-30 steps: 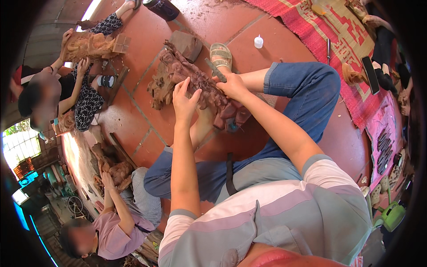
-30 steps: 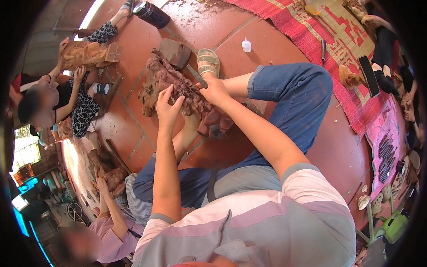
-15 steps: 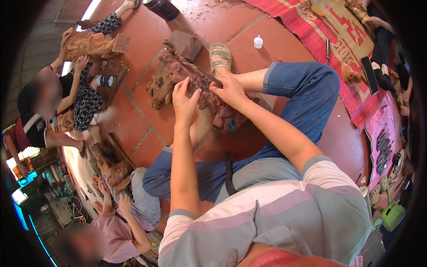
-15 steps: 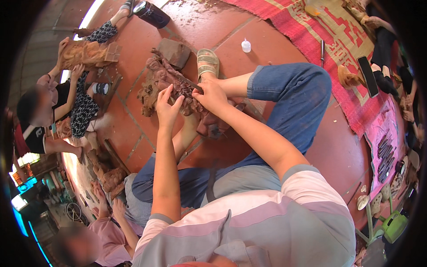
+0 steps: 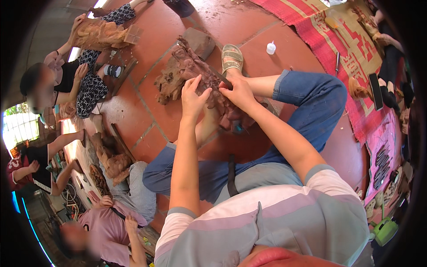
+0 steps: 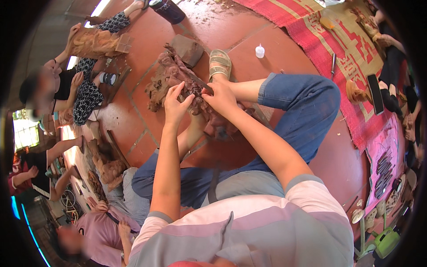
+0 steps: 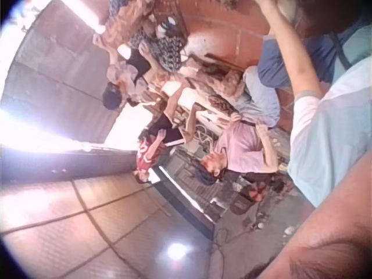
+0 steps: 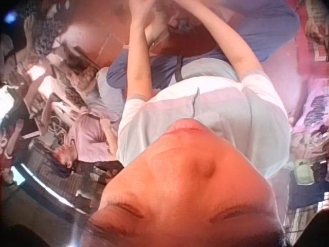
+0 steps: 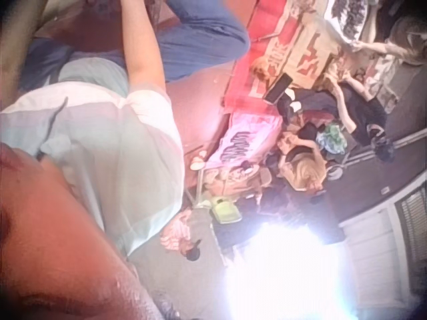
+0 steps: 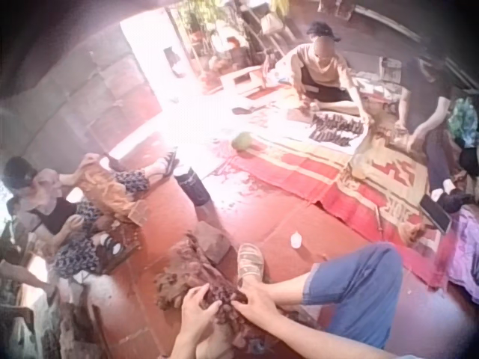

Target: The person sits on the floor and carves a piece of wood using a small knife and a white tube of adhesive. They apply the adhesive to the wood and continue carving with the knife.

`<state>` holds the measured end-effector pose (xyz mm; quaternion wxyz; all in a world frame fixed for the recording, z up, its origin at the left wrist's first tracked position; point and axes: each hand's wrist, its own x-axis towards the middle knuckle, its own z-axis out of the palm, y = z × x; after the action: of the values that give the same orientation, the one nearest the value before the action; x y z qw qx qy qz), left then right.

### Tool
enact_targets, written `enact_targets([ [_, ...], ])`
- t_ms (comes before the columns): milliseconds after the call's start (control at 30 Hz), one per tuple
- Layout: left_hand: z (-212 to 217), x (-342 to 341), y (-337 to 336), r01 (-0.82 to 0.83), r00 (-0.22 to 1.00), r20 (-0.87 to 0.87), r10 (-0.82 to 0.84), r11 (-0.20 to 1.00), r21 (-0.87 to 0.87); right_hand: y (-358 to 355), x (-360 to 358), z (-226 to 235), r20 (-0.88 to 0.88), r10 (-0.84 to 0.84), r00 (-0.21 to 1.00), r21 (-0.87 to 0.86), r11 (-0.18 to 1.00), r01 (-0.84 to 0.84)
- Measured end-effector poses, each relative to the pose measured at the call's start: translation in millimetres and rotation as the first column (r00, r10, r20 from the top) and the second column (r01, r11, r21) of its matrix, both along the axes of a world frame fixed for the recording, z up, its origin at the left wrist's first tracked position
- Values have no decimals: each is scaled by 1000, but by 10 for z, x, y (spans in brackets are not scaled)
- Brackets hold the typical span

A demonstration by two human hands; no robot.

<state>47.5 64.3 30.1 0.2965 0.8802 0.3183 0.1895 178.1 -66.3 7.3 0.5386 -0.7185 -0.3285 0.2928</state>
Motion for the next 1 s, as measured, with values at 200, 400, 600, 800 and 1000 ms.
enact_targets([
  [200, 39, -43, -42, -5, 998, 54, 8, 998, -56, 25, -14, 6, 55, 20, 998, -68, 998, -16],
  [400, -12, -126, -370, -264, 935, 197, 294, 950, -167, 72, -37, -54, 102, 7, 995, -37, 999, -3],
  [600, -118, -94, -889, -362, 905, 210, 371, 929, -81, 46, 7, 4, 103, 9, 995, -40, 999, -5],
  [800, -515, -103, -1019, -391, 858, 92, 505, 759, -520, 7, 153, -43, -100, 101, 990, -94, 989, -111],
  [1000, -596, 14, -1094, -480, 840, 20, 541, 761, -436, -339, 328, 30, -421, 6, 907, -46, 999, -28],
])
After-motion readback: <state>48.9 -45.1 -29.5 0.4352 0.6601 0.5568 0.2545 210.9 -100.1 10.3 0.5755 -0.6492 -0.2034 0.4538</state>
